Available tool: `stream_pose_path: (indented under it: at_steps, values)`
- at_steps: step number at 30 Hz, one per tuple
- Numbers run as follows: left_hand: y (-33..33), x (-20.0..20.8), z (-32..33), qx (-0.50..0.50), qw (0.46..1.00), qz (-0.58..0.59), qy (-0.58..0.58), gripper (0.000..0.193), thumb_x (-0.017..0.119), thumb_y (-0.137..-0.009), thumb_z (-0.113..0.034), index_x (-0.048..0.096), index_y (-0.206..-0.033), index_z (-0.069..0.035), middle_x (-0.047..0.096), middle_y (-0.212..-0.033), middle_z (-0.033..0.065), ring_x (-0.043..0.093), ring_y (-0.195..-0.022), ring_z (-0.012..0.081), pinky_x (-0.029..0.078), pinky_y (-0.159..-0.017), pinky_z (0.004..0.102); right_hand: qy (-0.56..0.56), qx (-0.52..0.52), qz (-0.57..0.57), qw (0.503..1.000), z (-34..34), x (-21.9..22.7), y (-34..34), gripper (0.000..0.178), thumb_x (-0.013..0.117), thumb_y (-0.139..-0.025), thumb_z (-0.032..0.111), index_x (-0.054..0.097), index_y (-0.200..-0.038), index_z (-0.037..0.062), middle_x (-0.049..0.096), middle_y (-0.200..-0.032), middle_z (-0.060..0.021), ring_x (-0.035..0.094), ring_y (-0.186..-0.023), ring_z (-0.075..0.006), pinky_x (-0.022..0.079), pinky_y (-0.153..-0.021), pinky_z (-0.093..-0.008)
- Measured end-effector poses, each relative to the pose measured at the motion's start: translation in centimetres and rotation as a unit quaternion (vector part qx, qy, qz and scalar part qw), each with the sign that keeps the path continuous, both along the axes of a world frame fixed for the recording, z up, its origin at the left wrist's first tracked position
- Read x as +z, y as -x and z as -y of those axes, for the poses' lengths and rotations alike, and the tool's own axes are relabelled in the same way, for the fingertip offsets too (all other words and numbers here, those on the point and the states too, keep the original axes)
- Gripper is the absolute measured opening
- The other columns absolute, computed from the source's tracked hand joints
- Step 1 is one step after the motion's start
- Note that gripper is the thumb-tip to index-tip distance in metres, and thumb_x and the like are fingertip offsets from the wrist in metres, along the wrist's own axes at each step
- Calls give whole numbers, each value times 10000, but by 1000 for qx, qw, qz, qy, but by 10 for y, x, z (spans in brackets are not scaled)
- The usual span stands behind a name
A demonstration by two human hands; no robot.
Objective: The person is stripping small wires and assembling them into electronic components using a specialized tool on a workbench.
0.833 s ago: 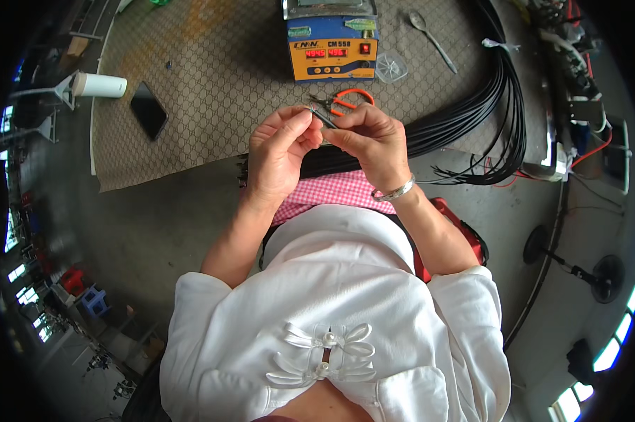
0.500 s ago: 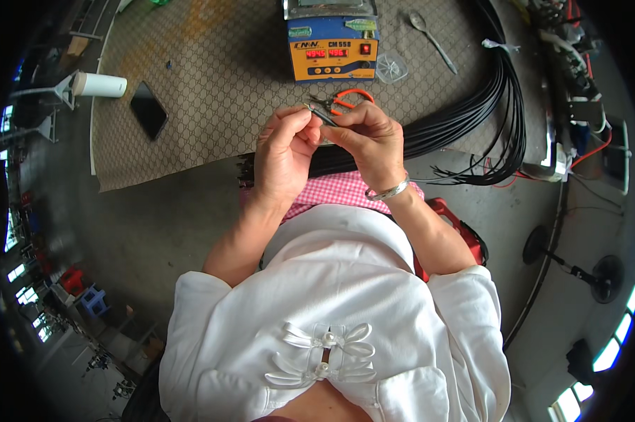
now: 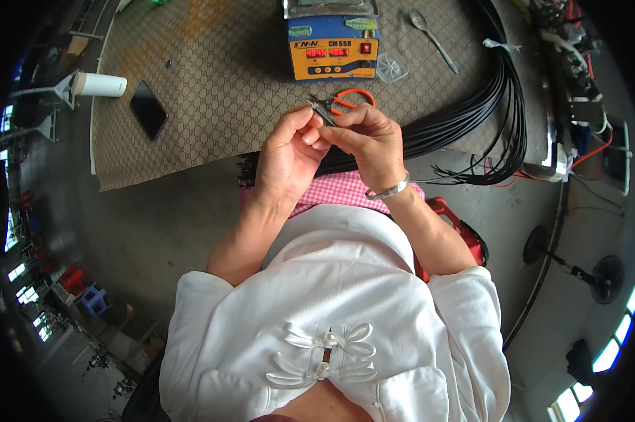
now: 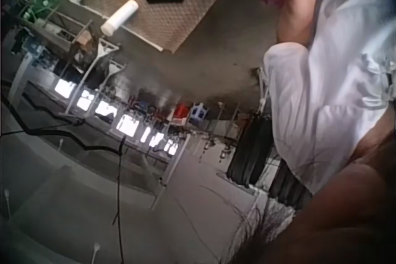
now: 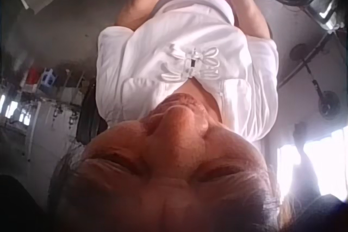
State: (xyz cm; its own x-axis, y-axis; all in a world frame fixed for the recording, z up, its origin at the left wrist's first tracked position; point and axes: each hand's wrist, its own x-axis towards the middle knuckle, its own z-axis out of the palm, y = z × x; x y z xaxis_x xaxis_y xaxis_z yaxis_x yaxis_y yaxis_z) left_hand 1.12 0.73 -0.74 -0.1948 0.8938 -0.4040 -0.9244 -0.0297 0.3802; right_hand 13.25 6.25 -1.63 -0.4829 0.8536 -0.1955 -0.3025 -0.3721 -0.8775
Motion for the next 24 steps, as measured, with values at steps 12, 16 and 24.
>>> stream_pose_path:
  at_steps: [12, 16, 24]
  values:
    - [-12, 6, -1, 79, 983, -164, 1, 89, 567, -814, -118, 533, -822, -36, 523, -696, 19, 454, -601, 62, 395, -579, 186, 74, 31, -3, 997, -1, 2, 1, 98, 651, -734, -21, 569, -777, 11, 610, -732, -66, 524, -582, -78, 398, -506, -190]
    - [-1, 5, 0, 36, 996, -85, 17, 164, 565, -824, -194, 535, -797, -36, 537, -690, 33, 468, -601, 79, 398, -581, 208, 60, 47, 6, 997, -3, 4, -1, 100, 652, -733, -22, 569, -777, 11, 613, -733, -70, 527, -583, -79, 390, -499, -188]
    - [15, 10, -3, -24, 988, -139, 57, 163, 571, -807, -180, 539, -703, -59, 534, -615, 24, 468, -533, 84, 389, -522, 219, 54, 60, 13, 997, -3, 4, 0, 116, 665, -714, -36, 571, -762, 11, 584, -694, -39, 492, -556, -70, 377, -484, -190]
